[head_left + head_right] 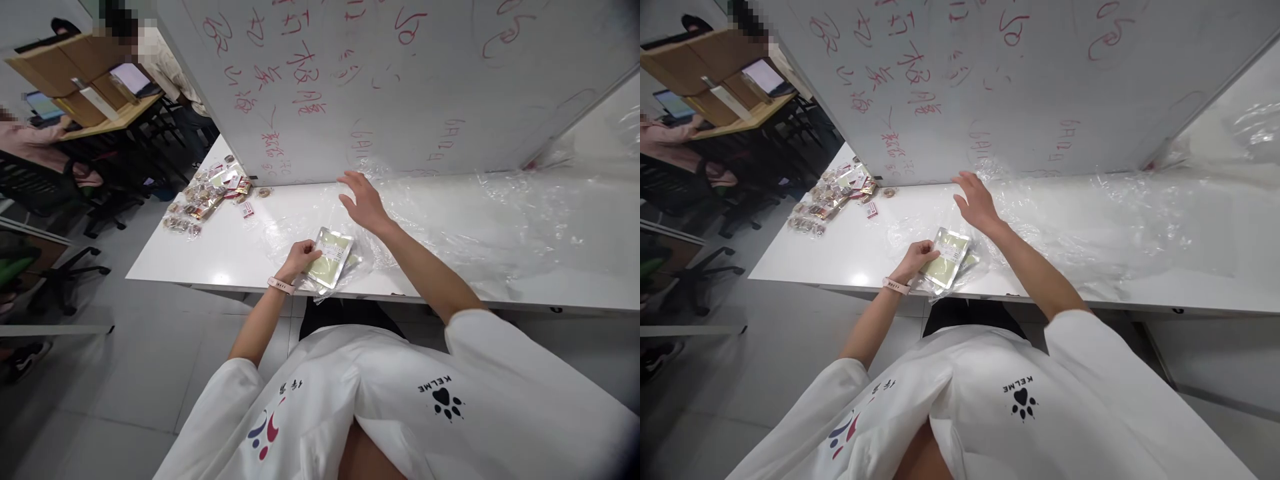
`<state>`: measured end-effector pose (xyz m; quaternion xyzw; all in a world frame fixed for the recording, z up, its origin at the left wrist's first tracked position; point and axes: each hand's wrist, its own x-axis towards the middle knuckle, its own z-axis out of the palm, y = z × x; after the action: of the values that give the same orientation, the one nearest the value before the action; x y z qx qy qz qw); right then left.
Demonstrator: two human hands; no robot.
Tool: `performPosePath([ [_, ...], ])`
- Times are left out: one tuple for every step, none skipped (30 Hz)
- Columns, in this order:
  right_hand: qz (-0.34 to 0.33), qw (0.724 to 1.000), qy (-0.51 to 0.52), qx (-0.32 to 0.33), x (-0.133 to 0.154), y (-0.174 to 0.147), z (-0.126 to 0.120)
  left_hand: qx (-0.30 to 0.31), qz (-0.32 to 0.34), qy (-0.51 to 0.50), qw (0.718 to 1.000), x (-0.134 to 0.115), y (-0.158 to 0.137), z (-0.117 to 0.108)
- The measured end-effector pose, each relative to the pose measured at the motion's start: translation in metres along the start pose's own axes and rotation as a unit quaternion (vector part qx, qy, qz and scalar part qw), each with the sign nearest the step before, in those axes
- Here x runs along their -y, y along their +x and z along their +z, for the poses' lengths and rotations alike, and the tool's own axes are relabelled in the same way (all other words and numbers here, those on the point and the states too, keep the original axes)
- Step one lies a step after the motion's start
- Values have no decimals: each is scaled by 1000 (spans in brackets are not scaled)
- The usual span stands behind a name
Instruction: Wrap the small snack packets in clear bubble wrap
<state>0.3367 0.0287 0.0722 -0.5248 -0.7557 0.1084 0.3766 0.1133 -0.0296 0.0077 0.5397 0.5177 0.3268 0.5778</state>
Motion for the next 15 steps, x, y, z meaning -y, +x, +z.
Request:
performPosePath([
  [7, 1000, 18, -14, 5, -26, -7, -13, -5, -36, 999, 2, 0, -1],
  [27, 999, 27, -21, 9, -54, -14, -24, -10, -67, 997, 3, 1, -2],
  [50, 998, 23, -24, 11, -84, -20, -34, -14, -89, 995, 4, 2, -4],
  [74, 997, 12, -26, 12, -114, -24, -42, -15, -100, 994, 4, 3, -5],
  [90, 995, -2, -31, 12, -142, -27, -51, -11, -103, 993, 4, 5, -6],
  [94, 995, -11, -19, 11, -167, -27, -58, -6, -98, 994, 4, 6, -7],
  [86, 996, -22, -2, 11, -187, -26, -63, -2, -89, 994, 3, 8, -8],
  [72, 997, -35, 16, 11, -202, -22, -65, -1, -79, 995, 3, 10, -8],
  [55, 996, -51, 37, 13, -211, -17, -64, -4, -70, 996, 2, 11, -9],
  [37, 995, -70, 57, 16, -216, -11, -61, -8, -65, 996, 2, 12, -9],
  [21, 993, -90, 77, 21, -217, -3, -59, -12, -64, 996, 1, 13, -9],
  [7, 989, -108, 98, 26, -216, 4, -60, -14, -67, 996, 1, 13, -9],
  [-6, 986, -121, 119, 32, -211, 11, -62, -15, -72, 995, 1, 14, -9],
  [-16, 982, -127, 138, 39, -206, 17, -65, -17, -78, 995, 1, 14, -10],
  [-22, 980, -127, 149, 44, -199, 21, -67, -21, -84, 994, 0, 14, -10],
])
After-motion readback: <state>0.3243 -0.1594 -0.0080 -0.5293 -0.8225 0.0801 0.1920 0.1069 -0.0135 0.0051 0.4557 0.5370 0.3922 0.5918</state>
